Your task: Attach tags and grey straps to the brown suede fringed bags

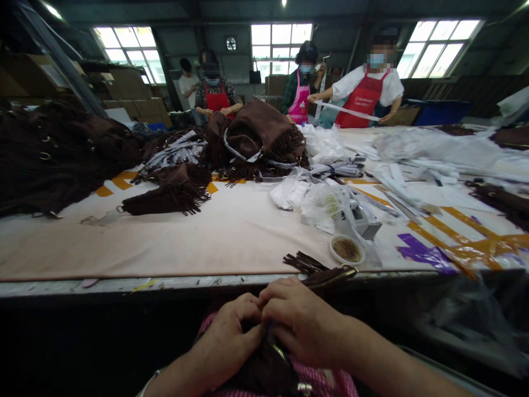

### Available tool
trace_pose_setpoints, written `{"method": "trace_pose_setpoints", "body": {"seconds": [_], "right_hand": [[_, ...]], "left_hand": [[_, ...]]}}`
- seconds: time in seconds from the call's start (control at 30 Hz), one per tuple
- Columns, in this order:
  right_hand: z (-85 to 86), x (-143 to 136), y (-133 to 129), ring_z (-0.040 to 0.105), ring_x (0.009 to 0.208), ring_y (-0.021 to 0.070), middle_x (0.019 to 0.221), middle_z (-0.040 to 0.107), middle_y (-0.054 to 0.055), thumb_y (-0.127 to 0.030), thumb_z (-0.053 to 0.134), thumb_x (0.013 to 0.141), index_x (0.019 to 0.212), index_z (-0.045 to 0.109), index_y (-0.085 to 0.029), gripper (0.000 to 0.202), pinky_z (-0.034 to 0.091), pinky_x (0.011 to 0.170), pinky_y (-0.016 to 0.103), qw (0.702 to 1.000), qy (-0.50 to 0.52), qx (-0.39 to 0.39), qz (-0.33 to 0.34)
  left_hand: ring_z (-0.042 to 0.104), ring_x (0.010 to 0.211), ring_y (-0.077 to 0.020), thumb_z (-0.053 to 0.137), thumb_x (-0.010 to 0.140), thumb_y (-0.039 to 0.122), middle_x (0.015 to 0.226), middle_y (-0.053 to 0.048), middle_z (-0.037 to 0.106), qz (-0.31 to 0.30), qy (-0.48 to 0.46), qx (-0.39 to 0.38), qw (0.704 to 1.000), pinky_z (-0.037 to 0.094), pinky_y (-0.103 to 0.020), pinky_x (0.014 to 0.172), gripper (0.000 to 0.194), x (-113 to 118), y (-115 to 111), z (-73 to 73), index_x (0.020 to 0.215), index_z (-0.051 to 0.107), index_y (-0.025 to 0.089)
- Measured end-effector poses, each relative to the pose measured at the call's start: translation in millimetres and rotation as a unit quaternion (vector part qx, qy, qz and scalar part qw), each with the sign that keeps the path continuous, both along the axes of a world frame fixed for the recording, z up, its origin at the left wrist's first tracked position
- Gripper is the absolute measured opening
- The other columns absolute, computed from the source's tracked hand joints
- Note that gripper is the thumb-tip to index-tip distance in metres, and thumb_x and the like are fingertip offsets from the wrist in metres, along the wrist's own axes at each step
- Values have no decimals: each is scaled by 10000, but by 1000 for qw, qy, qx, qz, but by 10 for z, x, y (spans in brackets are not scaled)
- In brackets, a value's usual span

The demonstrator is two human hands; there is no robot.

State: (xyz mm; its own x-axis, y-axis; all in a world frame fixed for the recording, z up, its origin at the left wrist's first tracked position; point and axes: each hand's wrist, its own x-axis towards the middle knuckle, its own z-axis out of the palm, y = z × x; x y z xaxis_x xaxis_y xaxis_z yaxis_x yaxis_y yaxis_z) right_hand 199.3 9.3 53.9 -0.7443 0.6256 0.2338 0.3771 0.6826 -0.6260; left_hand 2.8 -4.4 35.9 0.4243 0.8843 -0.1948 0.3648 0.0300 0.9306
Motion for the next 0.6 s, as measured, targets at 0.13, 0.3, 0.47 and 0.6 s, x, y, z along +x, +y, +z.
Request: {"method": "trace_pose_setpoints", "body": {"seconds": [0.13,0.3,0.47,0.6], "right_hand": [[68,17,45,643,935,178,1002,720,30,-35,589,700,992,674,-205,348,488,863,303,988,-51,-135,-52],[36,13,129,643,792,161,889,731,1,-96,608,708,933,719,-197,270,487,725,248,957,-82,-268,-81],[-94,7,133,583,698,130,767,685,-21,-113,654,671,798,718,-167,152,442,623,206,936,-42,-332,-108],[-252,61,102,541,646,100,714,652,-50,-155,720,649,810,735,-174,163,404,572,175,923,-27,-355,-148]], "left_hand": [[593,832,-171,598,771,151,854,-25,615,14,33,3,999,448,-267,730,125,-10,-28,-19,677,674,183],[610,868,-193,621,814,249,898,-47,649,4,48,4,999,469,-288,779,129,-38,-62,24,765,717,180],[616,860,-207,657,791,339,907,-59,654,1,76,-7,997,470,-296,752,176,3,-40,63,761,713,174],[621,837,-223,691,752,402,845,-49,662,-25,111,-14,993,464,-298,730,229,-28,31,42,731,705,175]]}}
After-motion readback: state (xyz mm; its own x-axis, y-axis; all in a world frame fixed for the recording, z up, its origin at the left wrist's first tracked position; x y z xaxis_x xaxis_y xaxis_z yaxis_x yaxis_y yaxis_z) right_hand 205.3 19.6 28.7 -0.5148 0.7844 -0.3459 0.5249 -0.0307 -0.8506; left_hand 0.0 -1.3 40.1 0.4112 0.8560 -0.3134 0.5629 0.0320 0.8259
